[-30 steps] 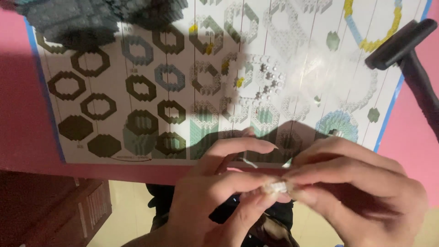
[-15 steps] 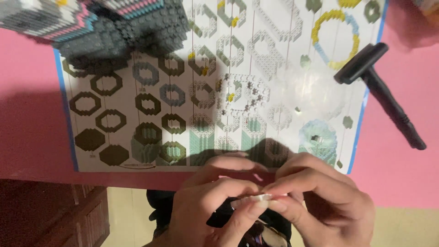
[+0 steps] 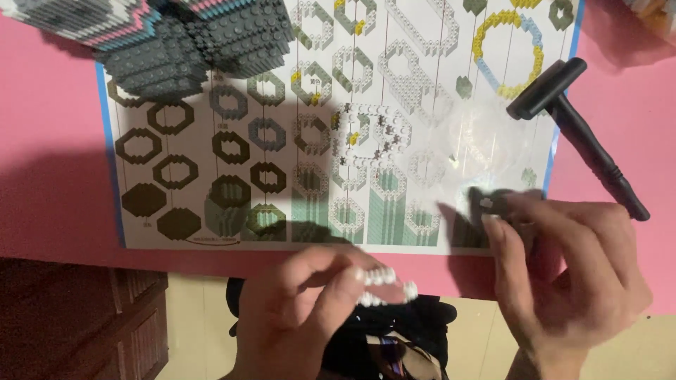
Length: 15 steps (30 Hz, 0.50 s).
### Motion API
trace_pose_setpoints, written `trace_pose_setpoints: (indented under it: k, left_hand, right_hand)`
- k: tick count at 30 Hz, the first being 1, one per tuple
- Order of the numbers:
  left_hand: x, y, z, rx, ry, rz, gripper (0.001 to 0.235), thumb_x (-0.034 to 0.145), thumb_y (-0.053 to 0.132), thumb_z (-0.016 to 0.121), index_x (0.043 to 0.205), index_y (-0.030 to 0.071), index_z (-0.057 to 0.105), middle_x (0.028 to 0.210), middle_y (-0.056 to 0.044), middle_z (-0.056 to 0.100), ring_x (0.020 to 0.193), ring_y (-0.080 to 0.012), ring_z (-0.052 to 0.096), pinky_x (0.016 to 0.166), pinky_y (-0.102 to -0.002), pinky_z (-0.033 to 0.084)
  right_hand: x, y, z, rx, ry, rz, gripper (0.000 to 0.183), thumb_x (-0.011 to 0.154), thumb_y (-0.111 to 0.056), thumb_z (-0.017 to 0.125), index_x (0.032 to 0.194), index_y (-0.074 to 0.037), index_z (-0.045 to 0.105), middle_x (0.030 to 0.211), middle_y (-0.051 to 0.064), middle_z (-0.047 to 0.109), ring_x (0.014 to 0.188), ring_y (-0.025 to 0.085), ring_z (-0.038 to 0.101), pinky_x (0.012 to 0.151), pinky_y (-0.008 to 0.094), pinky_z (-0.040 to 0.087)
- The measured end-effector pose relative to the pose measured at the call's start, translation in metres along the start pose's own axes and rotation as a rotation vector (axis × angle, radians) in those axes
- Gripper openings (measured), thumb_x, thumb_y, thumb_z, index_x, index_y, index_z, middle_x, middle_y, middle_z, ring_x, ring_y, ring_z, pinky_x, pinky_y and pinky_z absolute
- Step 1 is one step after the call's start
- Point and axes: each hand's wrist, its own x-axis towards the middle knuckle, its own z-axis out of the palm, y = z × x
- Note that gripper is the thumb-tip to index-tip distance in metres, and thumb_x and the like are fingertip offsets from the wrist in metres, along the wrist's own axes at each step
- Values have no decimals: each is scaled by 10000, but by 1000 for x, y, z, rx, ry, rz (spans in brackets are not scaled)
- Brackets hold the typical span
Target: The person assembles small white plastic bricks into a circular structure by hand, following a printed instruction sheet. They occasionally reach into plastic bags to retrieve more bricks.
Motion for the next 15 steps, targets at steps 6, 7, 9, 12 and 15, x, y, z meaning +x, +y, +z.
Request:
trace_pose_setpoints:
  k: [6, 7, 9, 12, 15]
  left_hand:
    - [8, 4, 11, -137, 93, -181, 298, 895, 323, 719, 934, 39, 801, 822, -215, 979, 846, -247, 963, 922, -348, 653]
    - [9, 5, 12, -129, 94, -196, 301, 889, 325, 722, 943, 41, 809, 823, -213, 983, 843, -246, 966, 913, -345, 659]
    - [11, 6, 14, -115, 95, -225, 310, 878, 329, 729, 959, 46, 825, 826, -207, 990, 837, -244, 973, 895, -340, 671]
    - [15, 8, 16, -96, 95, -267, 328, 861, 335, 738, 983, 52, 849, 830, -199, 1001, 828, -241, 982, 867, -332, 690]
    - [18, 10, 18, -80, 96, -309, 350, 844, 340, 747, 1007, 58, 873, 834, -191, 1011, 819, -238, 991, 839, -325, 708]
  right_hand:
    - [-13, 30, 6, -253, 84, -28, 334, 997, -64, 1023, 1110, 138, 782, 1050, 264, 714, 937, 358, 670, 856, 433, 579]
    - [-10, 32, 7, -228, 73, -13, 324, 986, -61, 1013, 1100, 131, 779, 1038, 256, 718, 930, 351, 679, 851, 424, 587]
    - [-8, 33, 6, -178, 50, 19, 304, 964, -56, 992, 1079, 118, 772, 1013, 241, 726, 916, 338, 696, 840, 407, 602]
    - [-5, 31, 4, -106, 16, 63, 275, 932, -48, 962, 1048, 99, 762, 976, 217, 738, 894, 318, 722, 823, 379, 625]
    - [1, 26, 1, -36, -20, 104, 247, 900, -39, 932, 1017, 80, 751, 939, 194, 749, 873, 298, 747, 807, 352, 648]
